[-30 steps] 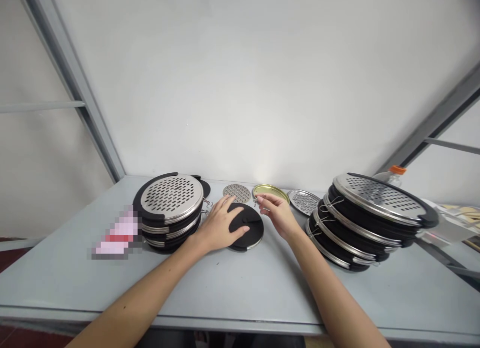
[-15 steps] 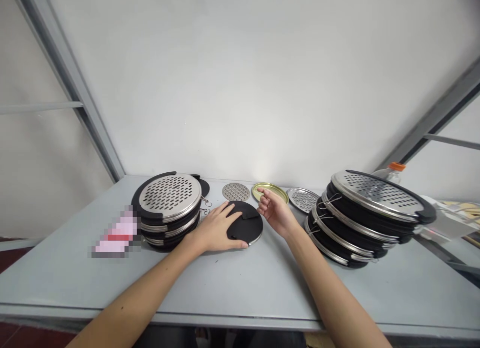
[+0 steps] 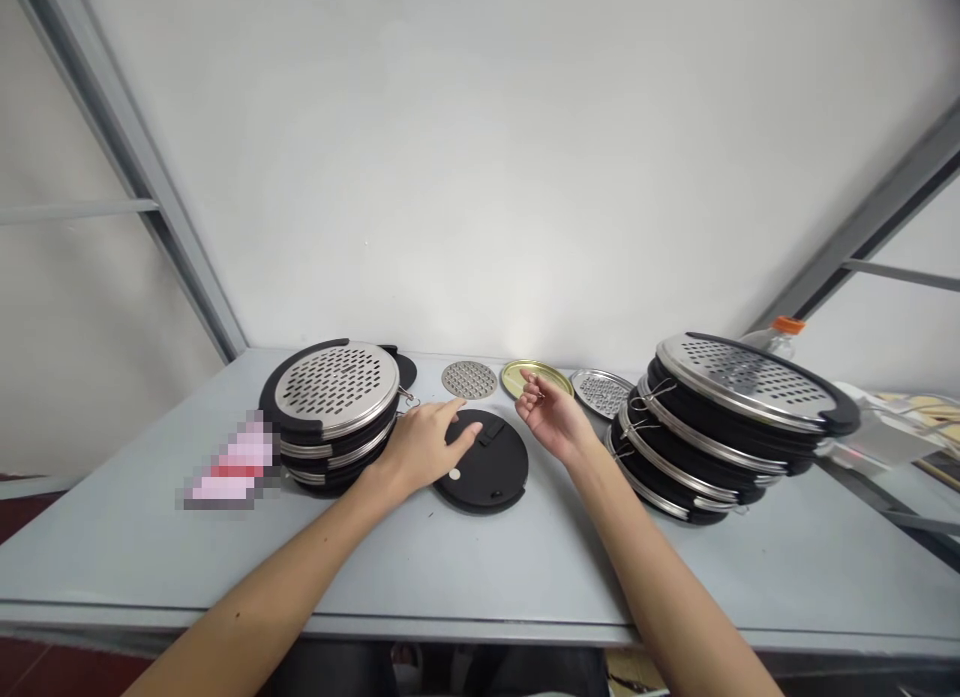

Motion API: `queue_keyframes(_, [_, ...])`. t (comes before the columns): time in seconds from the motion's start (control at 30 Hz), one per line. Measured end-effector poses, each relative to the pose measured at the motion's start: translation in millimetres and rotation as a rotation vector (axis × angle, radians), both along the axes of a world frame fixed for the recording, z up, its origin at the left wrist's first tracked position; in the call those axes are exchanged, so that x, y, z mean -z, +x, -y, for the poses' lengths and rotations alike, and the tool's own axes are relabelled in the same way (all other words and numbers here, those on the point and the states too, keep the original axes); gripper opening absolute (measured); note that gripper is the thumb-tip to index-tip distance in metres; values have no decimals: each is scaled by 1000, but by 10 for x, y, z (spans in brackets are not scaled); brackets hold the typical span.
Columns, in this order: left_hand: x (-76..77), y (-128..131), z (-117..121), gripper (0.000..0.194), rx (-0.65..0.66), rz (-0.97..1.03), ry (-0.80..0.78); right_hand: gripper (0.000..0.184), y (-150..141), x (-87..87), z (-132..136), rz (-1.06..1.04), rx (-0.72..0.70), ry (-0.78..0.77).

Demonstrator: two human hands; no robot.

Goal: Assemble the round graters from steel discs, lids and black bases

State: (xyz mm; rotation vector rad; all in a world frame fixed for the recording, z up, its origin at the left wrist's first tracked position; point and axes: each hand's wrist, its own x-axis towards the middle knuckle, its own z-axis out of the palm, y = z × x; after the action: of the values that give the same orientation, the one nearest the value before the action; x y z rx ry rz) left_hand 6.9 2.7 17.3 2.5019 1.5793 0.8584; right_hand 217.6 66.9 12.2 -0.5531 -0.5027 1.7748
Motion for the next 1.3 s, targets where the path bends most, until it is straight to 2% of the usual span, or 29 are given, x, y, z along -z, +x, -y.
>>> queue_keyframes(0.07, [-4,-42,-5,46,170,-31,-8,14,0,4,0,-37,-8,-30])
queue_keyframes(0.13, [20,-85,-7,64,298,-103,-57,15,-3,-6,9,-63,-11,-57])
queue_keyframes(0.23, [82,-137,-18,89,318,-180,-213,15,-16,-45,34,-102,-9,-73])
queue_keyframes(0.37, [111,-163,-33,99,290,-215,-394,16,-38,-104,71,-159,16,-90])
queue_keyframes(0.6, [105,-109,-11,98,245,-162,-481,16,-38,-127,81,-118,51,-107])
queue_keyframes(0.77, [250,95,16,91,104,-91,-374,17,-68,-89,72,-12,20,-74])
queue_keyframes(0.87, [303,202,39,82,18,-82,-289,19,-79,-74,64,61,6,-105])
queue_keyframes(1.03, [257,191,65,68,-24,-128,-266,29,-63,-117,59,101,56,-207])
queue_keyframes(1.17, [214,143,88,72,-23,-151,-300,32,-61,-142,77,73,46,-188])
queue_keyframes(1.3, [177,154,119,73,-51,-183,-265,35,-79,-110,101,147,6,-132])
